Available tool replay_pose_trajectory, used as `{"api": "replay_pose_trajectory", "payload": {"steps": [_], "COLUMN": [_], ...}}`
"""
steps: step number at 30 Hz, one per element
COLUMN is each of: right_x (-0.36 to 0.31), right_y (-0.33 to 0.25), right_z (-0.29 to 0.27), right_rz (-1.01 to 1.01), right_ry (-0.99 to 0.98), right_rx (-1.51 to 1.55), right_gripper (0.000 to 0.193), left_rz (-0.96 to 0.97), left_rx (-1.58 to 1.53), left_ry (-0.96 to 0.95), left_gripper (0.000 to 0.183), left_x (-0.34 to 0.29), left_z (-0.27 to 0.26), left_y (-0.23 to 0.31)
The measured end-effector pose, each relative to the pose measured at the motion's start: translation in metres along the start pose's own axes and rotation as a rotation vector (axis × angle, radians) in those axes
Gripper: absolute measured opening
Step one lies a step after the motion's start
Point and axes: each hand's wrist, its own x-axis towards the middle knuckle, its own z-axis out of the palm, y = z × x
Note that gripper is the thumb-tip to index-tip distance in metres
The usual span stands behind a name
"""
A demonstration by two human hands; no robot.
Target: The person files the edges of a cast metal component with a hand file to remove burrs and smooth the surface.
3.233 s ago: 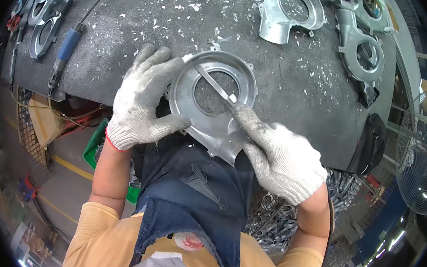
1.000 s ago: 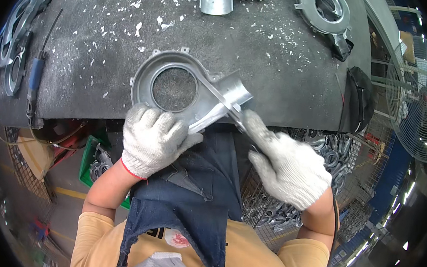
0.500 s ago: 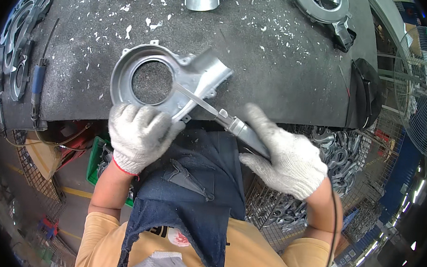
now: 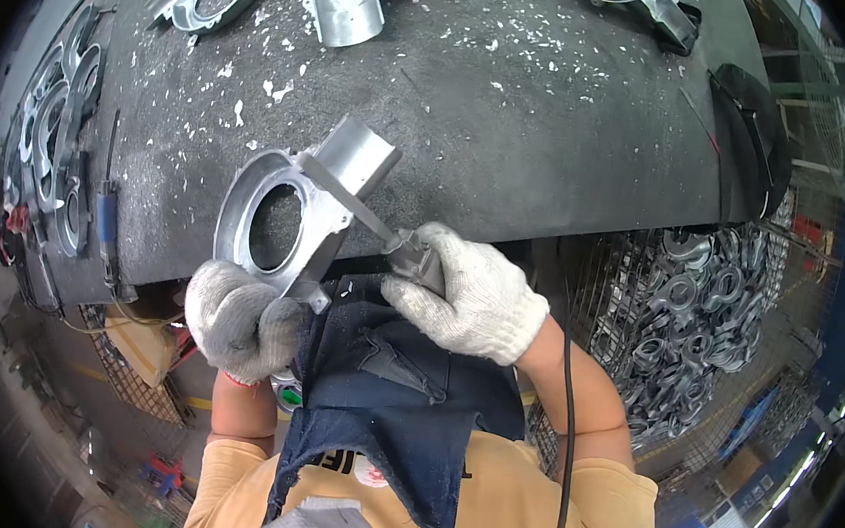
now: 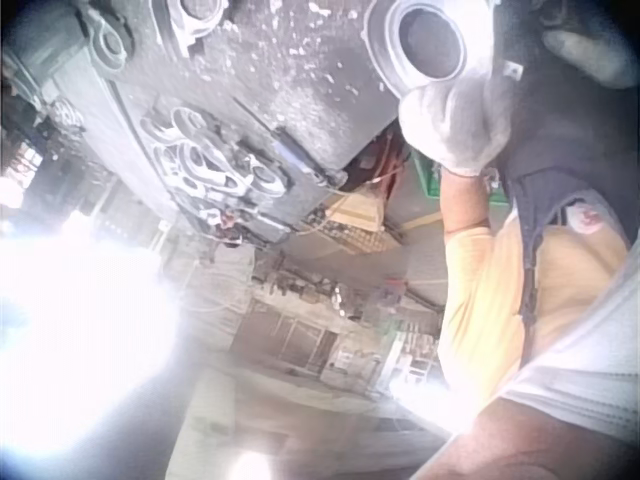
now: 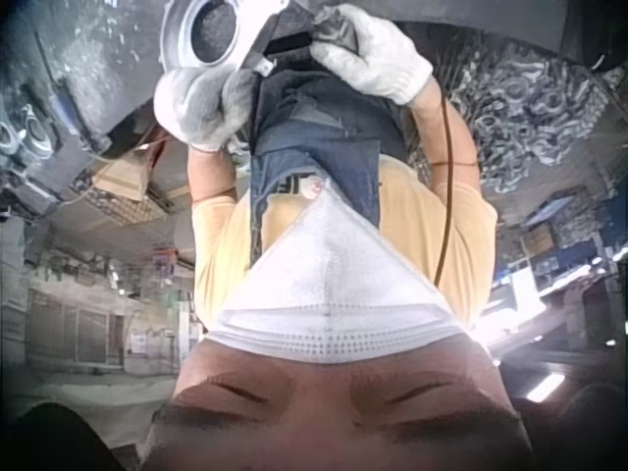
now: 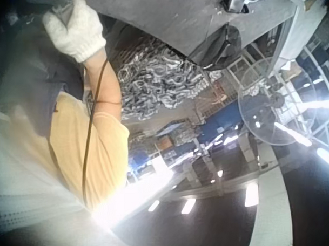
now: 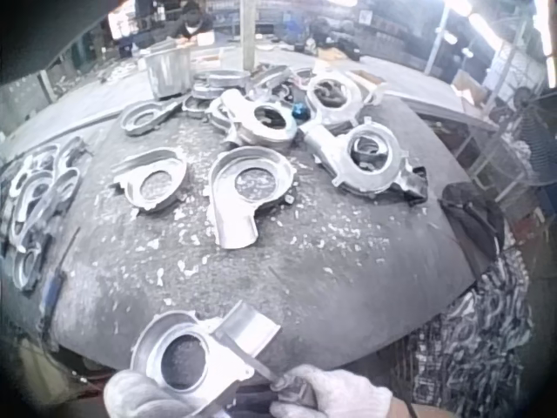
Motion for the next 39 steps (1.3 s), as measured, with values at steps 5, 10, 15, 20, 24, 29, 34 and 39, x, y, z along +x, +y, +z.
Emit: {"api": "replay_pose_trajectory", "payload": {"steps": [5, 10, 15, 20, 24, 29, 34, 39], "right_x": [0.009, 0.001, 0.007, 0.007, 0.01, 0.015, 0.008, 0.005], "right_y": [-0.004, -0.001, -0.008, -0.011, -0.009, -0.006, -0.016, -0.009], "right_z": [-0.013, 0.005, -0.001, 0.007, 0.002, 0.006, 0.019, 0.014], "right_rz": [0.063, -0.016, -0.058, -0.123, -0.071, -0.065, -0.129, -0.053], "right_ry": [0.131, 0.259, 0.253, 0.203, 0.369, 0.384, 0.243, 0.202], "right_rx": [-0.261, -0.243, -0.245, -0.296, -0.234, -0.235, -0.149, -0.077], "right_gripper": [0.038, 0.032, 0.034, 0.039, 0.039, 0.034, 0.035, 0.033], "left_rz": [-0.044, -0.007, -0.098, -0.192, -0.134, -0.119, -0.147, 0.023], "left_rx": [-0.021, -0.001, -0.092, -0.116, -0.12, -0.136, -0.173, -0.099], "left_ry": [0.055, 0.059, 0.129, 0.137, 0.158, 0.213, 0.226, 0.041], "left_gripper": [0.016, 0.013, 0.01, 0.017, 0.013, 0.018, 0.019, 0.018], "left_x": [-0.001, -0.007, -0.01, -0.017, -0.011, -0.011, -0.018, 0.0], "left_z": [0.002, 0.003, 0.0, -0.003, 0.0, 0.001, -0.004, -0.009], "left_y": [0.005, 0.006, 0.005, 0.003, -0.001, -0.001, -0.005, -0.005]}}
